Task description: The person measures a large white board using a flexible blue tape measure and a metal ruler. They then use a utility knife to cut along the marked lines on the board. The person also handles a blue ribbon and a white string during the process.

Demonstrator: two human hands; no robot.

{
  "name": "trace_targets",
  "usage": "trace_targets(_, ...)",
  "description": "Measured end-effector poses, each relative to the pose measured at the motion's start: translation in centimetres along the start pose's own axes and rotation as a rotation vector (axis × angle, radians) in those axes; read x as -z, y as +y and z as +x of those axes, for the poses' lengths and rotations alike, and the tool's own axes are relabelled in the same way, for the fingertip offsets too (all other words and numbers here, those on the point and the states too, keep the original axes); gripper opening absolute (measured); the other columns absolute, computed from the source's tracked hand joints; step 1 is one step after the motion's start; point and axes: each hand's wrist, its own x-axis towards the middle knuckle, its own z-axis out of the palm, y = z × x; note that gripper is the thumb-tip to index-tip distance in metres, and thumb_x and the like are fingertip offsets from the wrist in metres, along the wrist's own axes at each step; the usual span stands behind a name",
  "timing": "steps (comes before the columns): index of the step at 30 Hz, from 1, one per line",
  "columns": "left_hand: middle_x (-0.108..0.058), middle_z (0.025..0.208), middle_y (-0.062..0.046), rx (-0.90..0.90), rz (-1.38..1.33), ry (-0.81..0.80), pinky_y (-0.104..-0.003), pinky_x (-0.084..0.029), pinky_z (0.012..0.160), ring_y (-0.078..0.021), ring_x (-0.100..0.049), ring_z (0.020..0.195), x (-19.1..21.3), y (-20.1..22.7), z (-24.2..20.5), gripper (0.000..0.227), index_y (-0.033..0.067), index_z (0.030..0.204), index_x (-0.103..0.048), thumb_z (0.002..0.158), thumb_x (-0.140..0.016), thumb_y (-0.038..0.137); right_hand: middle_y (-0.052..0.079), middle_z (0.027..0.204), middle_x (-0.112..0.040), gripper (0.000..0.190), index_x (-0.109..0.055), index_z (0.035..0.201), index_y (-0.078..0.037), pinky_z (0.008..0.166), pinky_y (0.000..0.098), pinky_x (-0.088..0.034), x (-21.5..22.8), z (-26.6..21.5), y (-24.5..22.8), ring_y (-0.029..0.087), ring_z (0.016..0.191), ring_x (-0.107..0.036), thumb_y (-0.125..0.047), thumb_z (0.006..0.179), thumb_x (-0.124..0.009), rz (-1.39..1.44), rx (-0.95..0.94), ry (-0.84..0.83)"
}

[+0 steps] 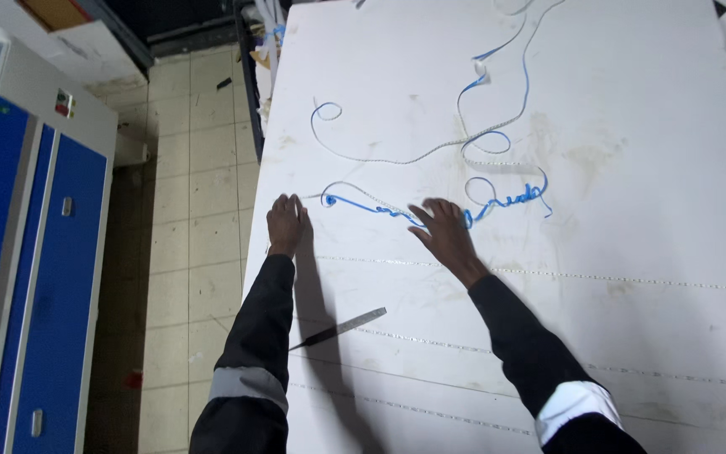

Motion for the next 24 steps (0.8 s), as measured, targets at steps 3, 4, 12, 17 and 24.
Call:
trace_targets(3, -0.057, 0.165, -0.020, 0.011, -0.067, -0.007, -0.052, -0.047, 0.125, -0.0348, -0.051, 0.161, 0.7, 0.4, -0.5, 0.053, 0.0090, 0.166, -0.056, 0.123, -0.051, 0.040, 0.007, 0.142, -0.065, 0.059, -0.061, 0.164, -0.037, 0.114, 0.0501, -0.049, -0.5, 2.5, -2.2, 0.031, 0.138, -0.063, -0.053, 0.108, -0.070, -0.108, 0.084, 0.040)
trace_targets(4, -0.059, 0.164, -0.021, -0.046, -0.081, 0.030, -0.053, -0.049, 0.124, -0.0367, -0.052, 0.160, 0.8, 0.6, -0.7, 0.053, 0.0082, 0.164, -0.059, 0.119, -0.057, 0.036, 0.005, 0.139, -0.067, 0.043, -0.070, 0.150, -0.038, 0.112, 0.0484, -0.049, -0.6, 3.1, -2.8, 0.029, 0.135, -0.064, -0.054, 0.110, -0.069, -0.138, 0.118, 0.062)
trace_targets(12, -0.064, 0.156, -0.008, -0.148, -0.240, 0.036, -0.044, -0.048, 0.125, -0.0258, -0.056, 0.156, 0.5, 2.7, 0.7, 0.038, 0.0178, 0.153, -0.066, 0.119, -0.058, 0.032, 0.000, 0.087, -0.075, 0.015, -0.078, 0.100, -0.019, 0.092, 0.0424, -0.062, 1.2, 4.7, -2.8, 0.022, 0.095, -0.080, -0.024, 0.112, -0.069, -0.150, -0.008, -0.122)
trace_targets(17, -0.070, 0.140, -0.006, -0.151, -0.231, 0.029, -0.045, -0.057, 0.110, -0.0253, -0.070, 0.136, 0.4, 2.7, 1.3, 0.028, 0.0169, 0.142, -0.067, 0.114, -0.065, 0.023, 0.014, 0.104, -0.077, 0.016, -0.073, 0.119, -0.012, 0.094, 0.0479, -0.053, 4.6, 0.1, 2.0, 0.033, 0.102, -0.075, -0.016, 0.125, -0.059, 0.607, -0.415, 0.312)
trace_targets(24, -0.071, 0.100, -0.019, -0.439, -0.317, 0.340, -0.058, -0.052, 0.074, -0.0444, -0.068, 0.086, 1.1, 2.1, 1.9, 0.007, 0.0045, 0.101, -0.069, 0.103, -0.066, 0.010, 0.010, 0.103, -0.074, 0.011, -0.069, 0.110, -0.013, 0.077, 0.0375, -0.066, 13.4, -13.8, 14.9, 0.025, 0.091, -0.078, -0.010, 0.104, -0.078, 1.325, -0.718, 0.967)
